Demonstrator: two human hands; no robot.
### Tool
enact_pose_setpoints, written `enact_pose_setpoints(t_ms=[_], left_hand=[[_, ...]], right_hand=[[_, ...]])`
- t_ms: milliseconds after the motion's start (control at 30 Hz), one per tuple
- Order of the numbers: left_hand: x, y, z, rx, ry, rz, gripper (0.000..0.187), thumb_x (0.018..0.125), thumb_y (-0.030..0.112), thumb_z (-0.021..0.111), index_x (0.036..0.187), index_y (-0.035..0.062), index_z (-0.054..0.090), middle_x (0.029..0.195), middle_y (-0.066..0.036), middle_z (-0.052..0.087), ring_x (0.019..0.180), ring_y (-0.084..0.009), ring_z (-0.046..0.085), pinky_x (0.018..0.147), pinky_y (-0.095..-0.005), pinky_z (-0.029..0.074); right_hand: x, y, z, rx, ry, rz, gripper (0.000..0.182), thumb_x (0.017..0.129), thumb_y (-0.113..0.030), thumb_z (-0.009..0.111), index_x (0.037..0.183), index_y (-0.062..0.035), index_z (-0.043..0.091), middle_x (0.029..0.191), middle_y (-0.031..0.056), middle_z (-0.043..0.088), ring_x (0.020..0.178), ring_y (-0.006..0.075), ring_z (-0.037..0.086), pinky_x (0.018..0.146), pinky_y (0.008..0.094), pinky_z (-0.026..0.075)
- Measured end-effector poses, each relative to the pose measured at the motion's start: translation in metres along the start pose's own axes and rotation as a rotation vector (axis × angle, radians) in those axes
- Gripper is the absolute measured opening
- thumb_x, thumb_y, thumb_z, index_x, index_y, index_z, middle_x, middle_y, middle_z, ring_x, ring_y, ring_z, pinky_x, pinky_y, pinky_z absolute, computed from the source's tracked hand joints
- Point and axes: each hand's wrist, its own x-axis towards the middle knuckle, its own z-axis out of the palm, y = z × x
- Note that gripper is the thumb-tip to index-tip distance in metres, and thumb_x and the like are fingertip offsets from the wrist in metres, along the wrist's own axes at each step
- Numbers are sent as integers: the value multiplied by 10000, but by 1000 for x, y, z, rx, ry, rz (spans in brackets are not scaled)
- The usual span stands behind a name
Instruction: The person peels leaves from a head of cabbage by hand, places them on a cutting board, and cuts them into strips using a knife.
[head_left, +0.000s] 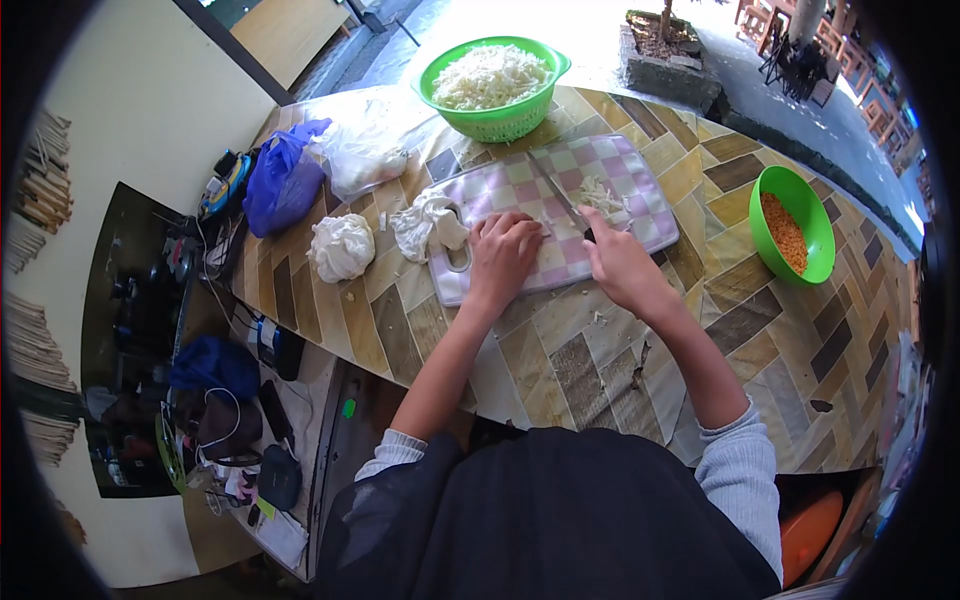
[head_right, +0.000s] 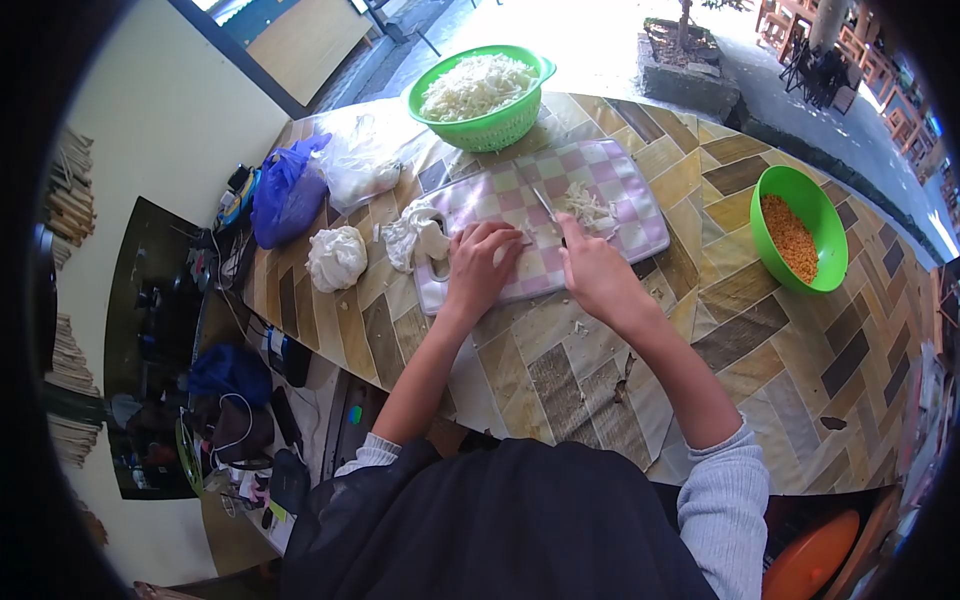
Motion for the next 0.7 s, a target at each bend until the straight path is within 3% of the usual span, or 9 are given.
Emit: enact_pose_setpoints(t_ms=[233,333,433,700], left_hand=[[-1,-3,9,-57,43,4,132,853,168,670,950,99,728,1025,-26,706,1021,-219,623,984,-384,359],[-1,-3,8,-45,32,-2,136,857,171,667,956,102,731,1032,-25,709,1020,-214,625,987,-386,357],[-2,-2,8,-40,26,-12,141,857,176,667,960,105,730,1033,-22,709,1028,-210,623,991,-392,354],[1,-1,4,-61,9,-31,149,845,172,674,966,102,725,1035,-13,712,1041,-209,618,995,-397,350]], right_hand=[[-7,-1,19,82,18,-84,460,959,-85,462,1400,-7,361,1067,338,599,997,495,569,834,521,459],[-8,4,25,46,56,-164,462,967,-103,443,1405,11,352,1077,311,610,990,461,597,842,516,478],[-8,0,22,59,9,-110,462,966,-97,441,1407,9,354,1114,313,597,1000,466,593,844,513,480],[-13,-7,22,-3,11,-112,496,964,-101,448,1437,-9,330,998,278,602,902,446,619,794,499,503]])
